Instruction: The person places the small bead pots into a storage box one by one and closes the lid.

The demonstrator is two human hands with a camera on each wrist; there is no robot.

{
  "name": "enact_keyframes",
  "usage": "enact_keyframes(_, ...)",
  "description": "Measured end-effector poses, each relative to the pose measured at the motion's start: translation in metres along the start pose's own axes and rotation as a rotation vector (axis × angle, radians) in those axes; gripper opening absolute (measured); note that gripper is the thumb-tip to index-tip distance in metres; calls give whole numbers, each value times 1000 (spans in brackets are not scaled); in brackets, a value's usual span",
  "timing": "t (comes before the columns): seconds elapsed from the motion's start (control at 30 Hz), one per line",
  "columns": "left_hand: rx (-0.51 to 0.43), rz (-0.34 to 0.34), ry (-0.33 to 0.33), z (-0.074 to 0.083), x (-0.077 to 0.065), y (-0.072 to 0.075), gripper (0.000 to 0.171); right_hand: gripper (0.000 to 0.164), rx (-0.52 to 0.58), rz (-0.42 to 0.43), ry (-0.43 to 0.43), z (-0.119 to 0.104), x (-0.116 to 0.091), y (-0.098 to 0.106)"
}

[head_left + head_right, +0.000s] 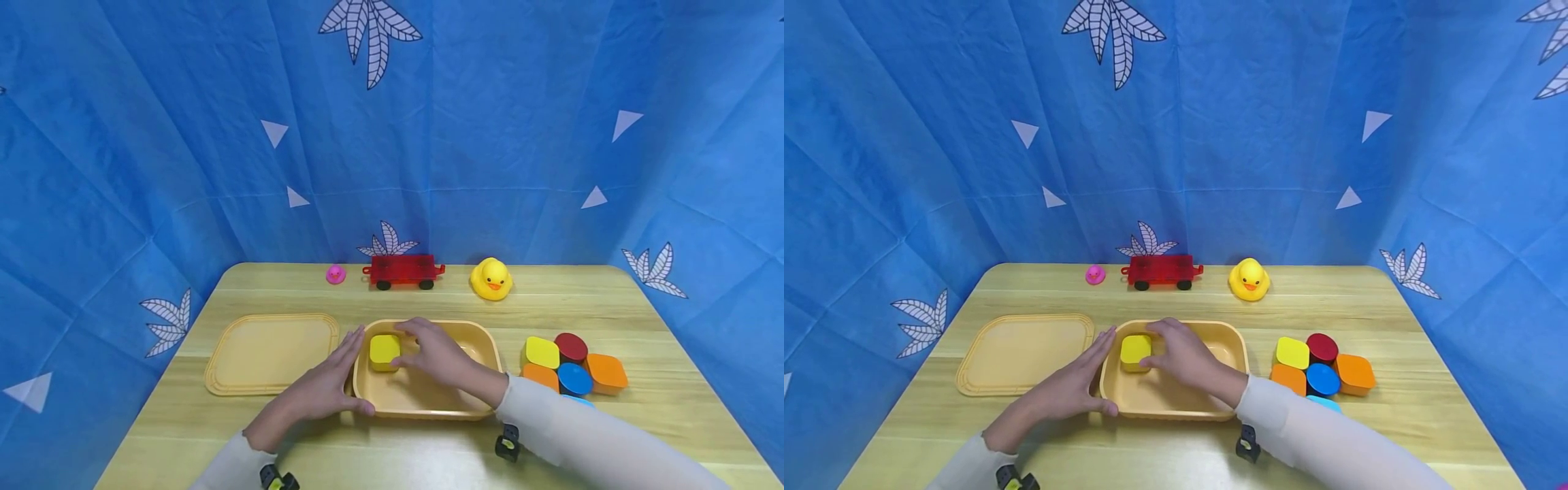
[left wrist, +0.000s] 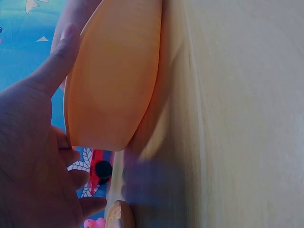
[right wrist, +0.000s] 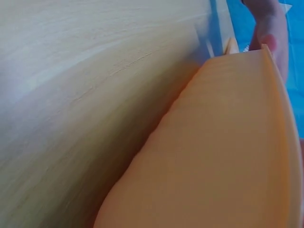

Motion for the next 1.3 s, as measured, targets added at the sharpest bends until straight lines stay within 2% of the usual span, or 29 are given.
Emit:
enact_keyframes(0.33, -22, -5, 11, 2, 0, 1, 134, 65, 51, -11, 12, 15, -15, 22)
enact_keyframes(0.77, -15, -8, 15, 2, 1, 1, 134, 66, -7, 58, 55, 42, -43, 61)
enact_keyframes(1.1, -18, -9, 34, 2, 0, 0, 133, 76, -3, 37, -25, 68, -73, 90)
enact_keyframes(1.3, -22, -17, 43, 2, 1, 0, 134, 78, -34, 65, -67, 85, -90, 114)
Point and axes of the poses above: each hand's wrist, its own x-axis towards the middle knuckle, its own y-axis out of the back of the hand, z = x × y, the point moved 1 cm from there along x, towards the middle knuckle, and after that the axes turned 7 degrees about -y, right-handed, at the moved point
